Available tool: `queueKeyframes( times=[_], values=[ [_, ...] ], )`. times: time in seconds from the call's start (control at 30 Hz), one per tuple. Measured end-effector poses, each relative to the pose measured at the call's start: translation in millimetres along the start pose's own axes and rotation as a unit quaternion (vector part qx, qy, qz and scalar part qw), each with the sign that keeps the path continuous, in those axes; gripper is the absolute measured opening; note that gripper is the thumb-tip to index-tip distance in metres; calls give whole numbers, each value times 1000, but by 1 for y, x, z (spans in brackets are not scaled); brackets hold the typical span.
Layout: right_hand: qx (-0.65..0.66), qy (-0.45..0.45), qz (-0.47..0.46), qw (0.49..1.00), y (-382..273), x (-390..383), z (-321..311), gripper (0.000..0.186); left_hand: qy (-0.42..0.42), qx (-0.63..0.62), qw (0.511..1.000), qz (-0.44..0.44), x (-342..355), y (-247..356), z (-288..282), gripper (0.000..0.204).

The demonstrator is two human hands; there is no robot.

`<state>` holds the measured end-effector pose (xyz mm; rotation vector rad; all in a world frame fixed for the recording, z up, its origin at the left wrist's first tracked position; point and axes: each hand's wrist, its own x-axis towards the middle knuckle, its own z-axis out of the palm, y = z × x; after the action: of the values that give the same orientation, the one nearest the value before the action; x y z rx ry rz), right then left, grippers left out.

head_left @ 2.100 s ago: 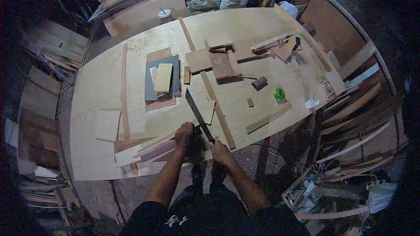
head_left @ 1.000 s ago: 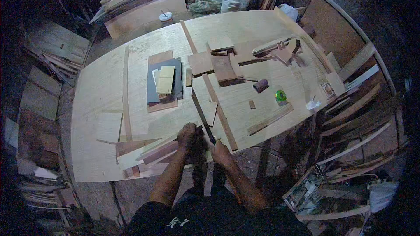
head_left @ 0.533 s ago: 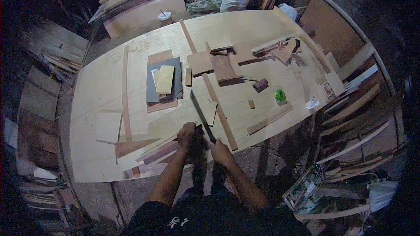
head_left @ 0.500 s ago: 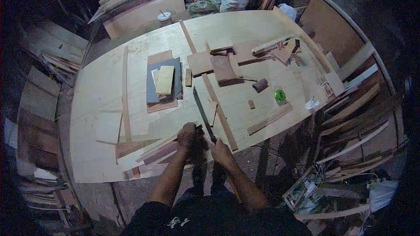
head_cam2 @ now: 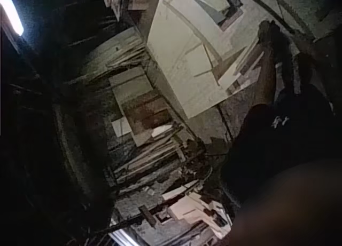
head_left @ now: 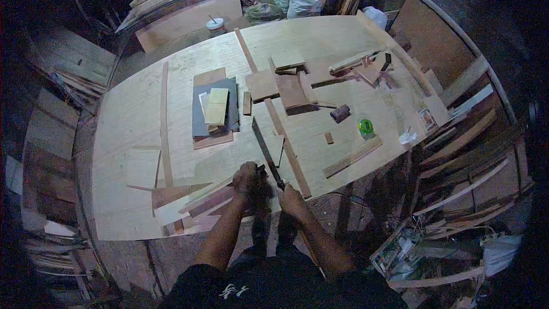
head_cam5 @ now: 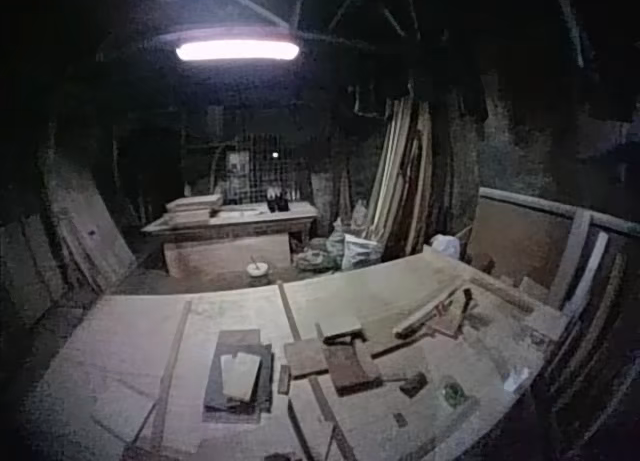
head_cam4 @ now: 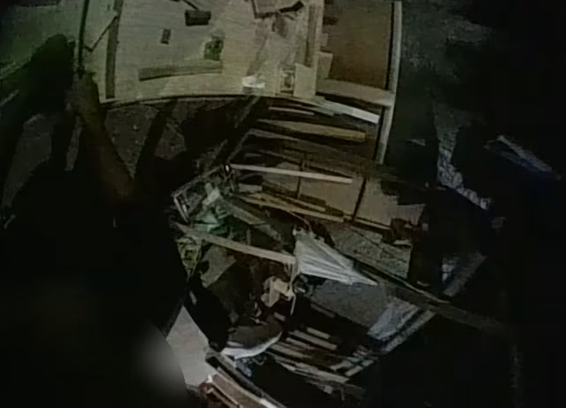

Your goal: Measuring and cutting a piece of wood using a hand saw on a workshop bench.

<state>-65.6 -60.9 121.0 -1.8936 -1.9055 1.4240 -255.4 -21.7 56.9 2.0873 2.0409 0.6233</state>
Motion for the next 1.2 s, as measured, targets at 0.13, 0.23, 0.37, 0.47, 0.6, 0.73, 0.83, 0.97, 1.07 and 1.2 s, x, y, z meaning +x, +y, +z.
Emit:
queueKeyframes(
  times=[0.13,0.23,0.37,0.47,0.6,0.73,0.83,0.97,1.07,1.2],
  values=[
    [-18,-11,7,1000,-1,6,9,45,-3,0,1000,-15,0,-8,4,29],
    [-39,23,-12,999,-2,7,4,44,25,5,1000,2,-3,-5,2,30],
    [-32,-12,12,999,-11,-1,-5,47,42,3,998,35,-4,5,-12,31],
    [-65,-65,-57,994,-2,3,0,48,20,17,1000,-4,-4,9,-15,29],
    [-9,-19,28,999,-2,9,8,48,38,26,999,-8,-7,5,-8,25],
    [-60,-80,-46,994,-10,-8,-11,50,24,40,999,8,-4,-3,-3,22],
    [-4,-7,7,1000,-6,8,-3,52,40,39,998,-2,-3,2,-4,21],
    [-51,-27,-8,998,8,22,11,51,41,4,999,5,-4,13,-19,19],
    [3,-8,15,1000,11,21,9,49,25,15,1000,-4,-6,13,-21,22],
    [-34,-7,-19,999,11,27,12,49,-60,-1,997,-56,0,11,-21,25]
  ],
)
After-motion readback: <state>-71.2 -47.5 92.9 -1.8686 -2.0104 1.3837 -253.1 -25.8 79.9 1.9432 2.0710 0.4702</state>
